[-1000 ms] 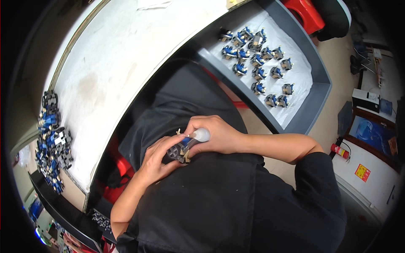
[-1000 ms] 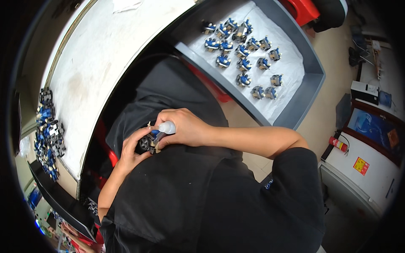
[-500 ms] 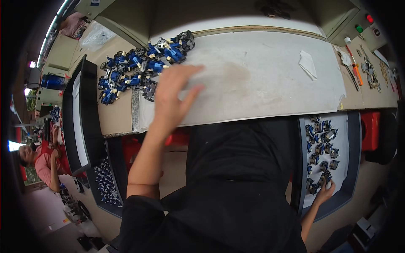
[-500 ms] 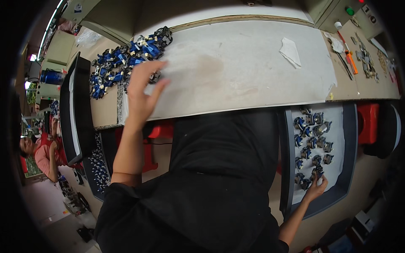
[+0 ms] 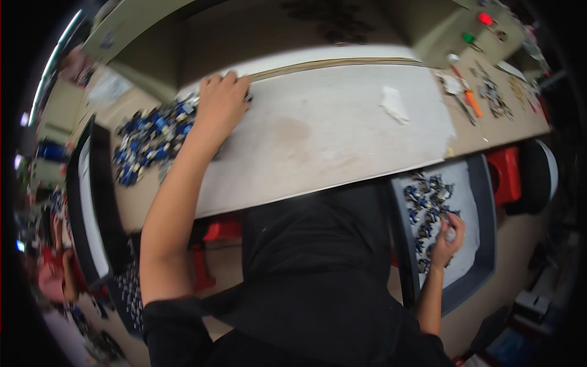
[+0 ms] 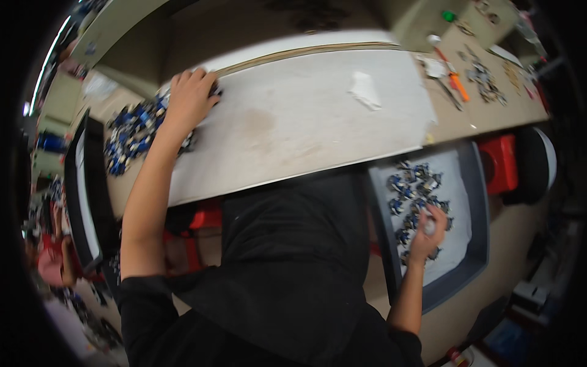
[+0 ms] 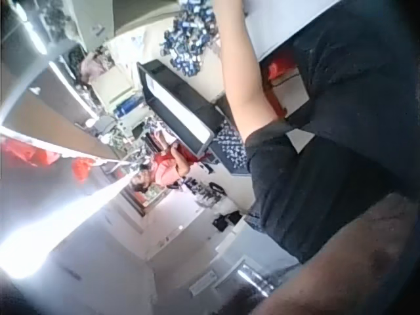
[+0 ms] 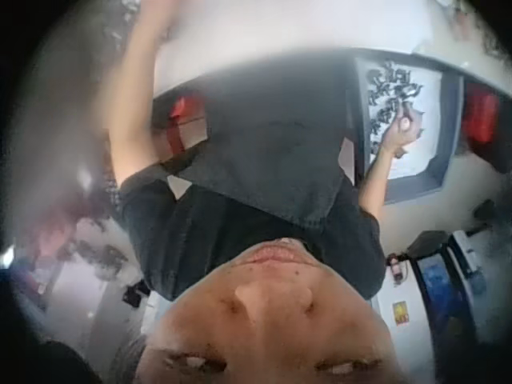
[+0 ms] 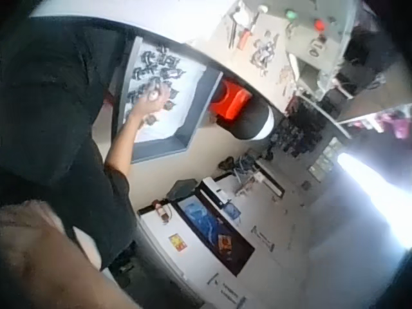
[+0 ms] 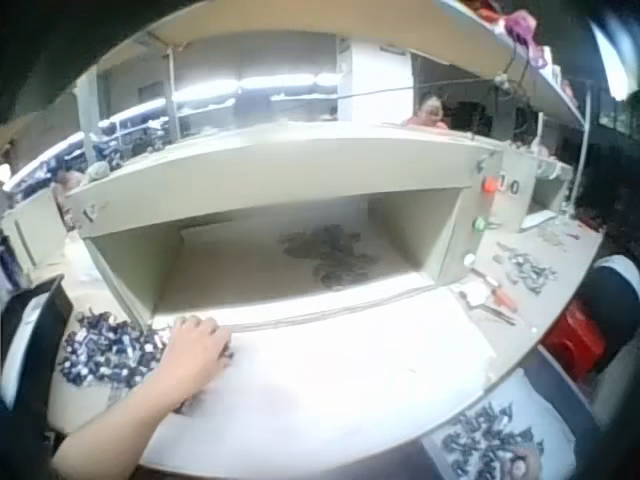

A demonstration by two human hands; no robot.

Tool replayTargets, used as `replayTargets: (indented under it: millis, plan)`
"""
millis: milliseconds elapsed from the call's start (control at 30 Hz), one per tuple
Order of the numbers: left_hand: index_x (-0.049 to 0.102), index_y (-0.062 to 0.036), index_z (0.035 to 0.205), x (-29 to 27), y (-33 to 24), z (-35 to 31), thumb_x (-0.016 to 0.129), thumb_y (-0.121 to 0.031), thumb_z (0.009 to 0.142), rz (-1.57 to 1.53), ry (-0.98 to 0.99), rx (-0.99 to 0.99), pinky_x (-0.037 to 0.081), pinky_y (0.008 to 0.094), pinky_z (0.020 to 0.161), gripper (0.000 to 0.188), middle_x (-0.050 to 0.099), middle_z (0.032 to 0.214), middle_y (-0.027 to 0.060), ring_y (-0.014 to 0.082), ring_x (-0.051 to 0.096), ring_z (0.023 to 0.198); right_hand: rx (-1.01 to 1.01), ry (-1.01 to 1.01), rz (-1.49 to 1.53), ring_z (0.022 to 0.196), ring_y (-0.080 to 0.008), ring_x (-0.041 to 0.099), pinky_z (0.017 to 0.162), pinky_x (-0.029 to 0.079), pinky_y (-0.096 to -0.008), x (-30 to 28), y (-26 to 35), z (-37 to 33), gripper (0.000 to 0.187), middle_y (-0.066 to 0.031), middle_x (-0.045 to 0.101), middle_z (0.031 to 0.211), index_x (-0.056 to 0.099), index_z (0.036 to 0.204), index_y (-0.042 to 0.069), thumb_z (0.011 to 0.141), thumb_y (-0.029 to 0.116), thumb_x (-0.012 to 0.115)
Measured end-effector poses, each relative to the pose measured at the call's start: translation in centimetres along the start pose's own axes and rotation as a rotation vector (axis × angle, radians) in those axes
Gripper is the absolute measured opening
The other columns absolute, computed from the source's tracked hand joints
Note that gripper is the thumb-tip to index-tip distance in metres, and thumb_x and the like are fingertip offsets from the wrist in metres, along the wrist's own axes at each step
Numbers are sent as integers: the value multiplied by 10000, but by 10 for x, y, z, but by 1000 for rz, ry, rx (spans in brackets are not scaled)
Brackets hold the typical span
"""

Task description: The person applies glue to small plastic toy robot parts using a glue applicator, then assembles them into robot figures by hand.

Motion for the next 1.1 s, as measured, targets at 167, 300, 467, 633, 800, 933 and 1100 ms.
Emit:
replayTargets:
  millis: [167,300,467,633,800,933,1100]
  plan:
    - [513,-36,788,-8,-48,-38,689,40,622,-426,-90,45,388,465,902,253,512,1097,150,336,459,1126,-285,118,384,739,-239,608,638,489,-294,70,101,54,227,-120,616,852,620,887,26,680,-27,698]
    - [511,-30,728,-16,-70,-50,704,27,628,-400,-224,51,374,471,959,224,462,1242,190,416,370,1229,-415,163,502,714,-228,615,586,489,-276,98,142,69,250,-116,617,831,620,883,24,659,-51,702]
    - [570,-49,782,-6,-84,-69,739,-40,618,-471,-171,146,394,442,947,236,453,1286,151,414,398,1205,-365,201,615,627,-186,568,558,461,-263,119,161,74,275,-125,600,858,603,900,10,653,-63,699]
    - [548,-70,1036,-14,-76,-80,749,-64,630,-555,-324,101,376,409,981,453,395,1347,146,388,397,1220,-229,337,887,683,-148,491,676,418,-265,140,154,77,534,-146,493,974,381,1109,26,630,-166,517]
    - [226,-118,1376,0,-60,-73,741,-49,658,-954,-1,-139,346,384,1015,886,430,1321,146,302,419,1224,-247,476,834,834,-177,498,705,437,-285,147,141,74,419,-155,394,1095,354,1098,25,706,-92,448]
    - [269,-98,1352,5,-66,-78,726,-26,680,-1034,-7,-237,402,357,965,816,502,1252,127,276,499,1144,-138,444,897,904,-192,518,739,475,-304,141,153,69,345,-140,432,1050,425,1105,-4,770,-57,488]
    - [381,-33,1270,2,-65,-76,732,-31,678,-852,-207,-199,435,335,920,688,497,1256,135,266,517,1122,83,428,804,905,-191,535,763,486,-307,141,139,58,329,-128,482,1036,502,1083,-30,775,-13,616]
Point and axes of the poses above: each hand's wrist, its own z-axis towards the middle knuckle, its own x-axis out of the palm, y = z × x, the point moved 4 cm from there along z, towards the middle knuckle
